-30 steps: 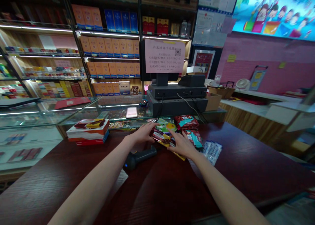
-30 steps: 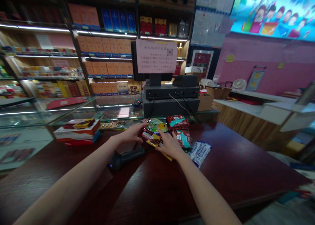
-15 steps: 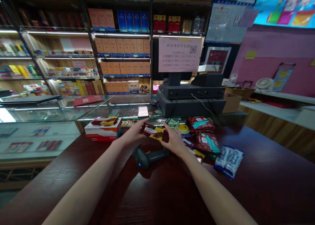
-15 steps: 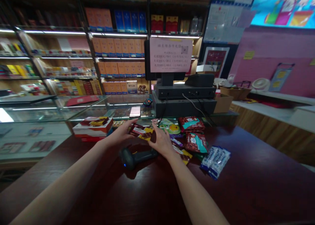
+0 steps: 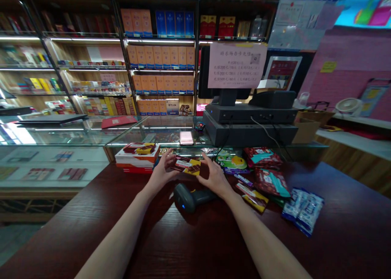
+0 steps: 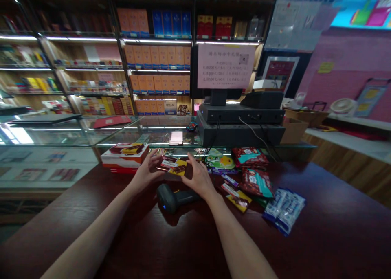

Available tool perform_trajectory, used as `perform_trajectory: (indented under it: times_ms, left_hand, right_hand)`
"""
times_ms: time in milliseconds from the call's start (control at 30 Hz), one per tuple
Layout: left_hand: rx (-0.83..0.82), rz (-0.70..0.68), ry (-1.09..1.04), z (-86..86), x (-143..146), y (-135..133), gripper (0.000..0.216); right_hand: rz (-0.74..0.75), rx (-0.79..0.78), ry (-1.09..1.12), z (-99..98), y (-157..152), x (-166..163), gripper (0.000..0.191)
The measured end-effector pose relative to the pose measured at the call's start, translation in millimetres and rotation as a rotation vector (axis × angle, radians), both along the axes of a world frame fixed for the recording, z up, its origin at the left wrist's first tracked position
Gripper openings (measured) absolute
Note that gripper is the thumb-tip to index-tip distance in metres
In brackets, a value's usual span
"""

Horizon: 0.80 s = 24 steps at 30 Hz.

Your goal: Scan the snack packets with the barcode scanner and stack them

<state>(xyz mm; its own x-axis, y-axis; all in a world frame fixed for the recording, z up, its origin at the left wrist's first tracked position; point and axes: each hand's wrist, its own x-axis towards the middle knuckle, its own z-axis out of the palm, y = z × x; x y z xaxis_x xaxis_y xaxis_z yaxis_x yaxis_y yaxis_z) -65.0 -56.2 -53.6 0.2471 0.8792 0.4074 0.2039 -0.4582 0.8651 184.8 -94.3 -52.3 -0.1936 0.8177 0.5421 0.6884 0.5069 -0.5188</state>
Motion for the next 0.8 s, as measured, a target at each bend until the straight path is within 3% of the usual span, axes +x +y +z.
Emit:
perform_trajectory:
  times_ms: [167,300,433,667,800]
  left_hand:
    - [-0.036,0.046,-0.146,-11.2,-2,-4,0.080]
    - [0.002,0.138,-0.171,-11.7,5,-9,0.058]
    - [0.074,0.208,-0.157,-14.5,11,-13,0.051]
    - [0.345,0.223,0.217,-16.6,5,-16,0.067]
    - [0.498,0.333,0.449,-15.3,3,-15,0.081]
  right_hand:
    - [0.020,-0.045,0.096,-0.6,0,-6,0.077]
    - [0.014,-0.169,0.241,0.2,0,-10,0.063]
    - [0.039,-0.313,0.444,1.5,3,-14,0.051]
    - [-0.009,-0.468,0.664,8.1,4,-16,0.044]
    - [-0.033,-0.531,0.743,9.5,2,-16,0.047]
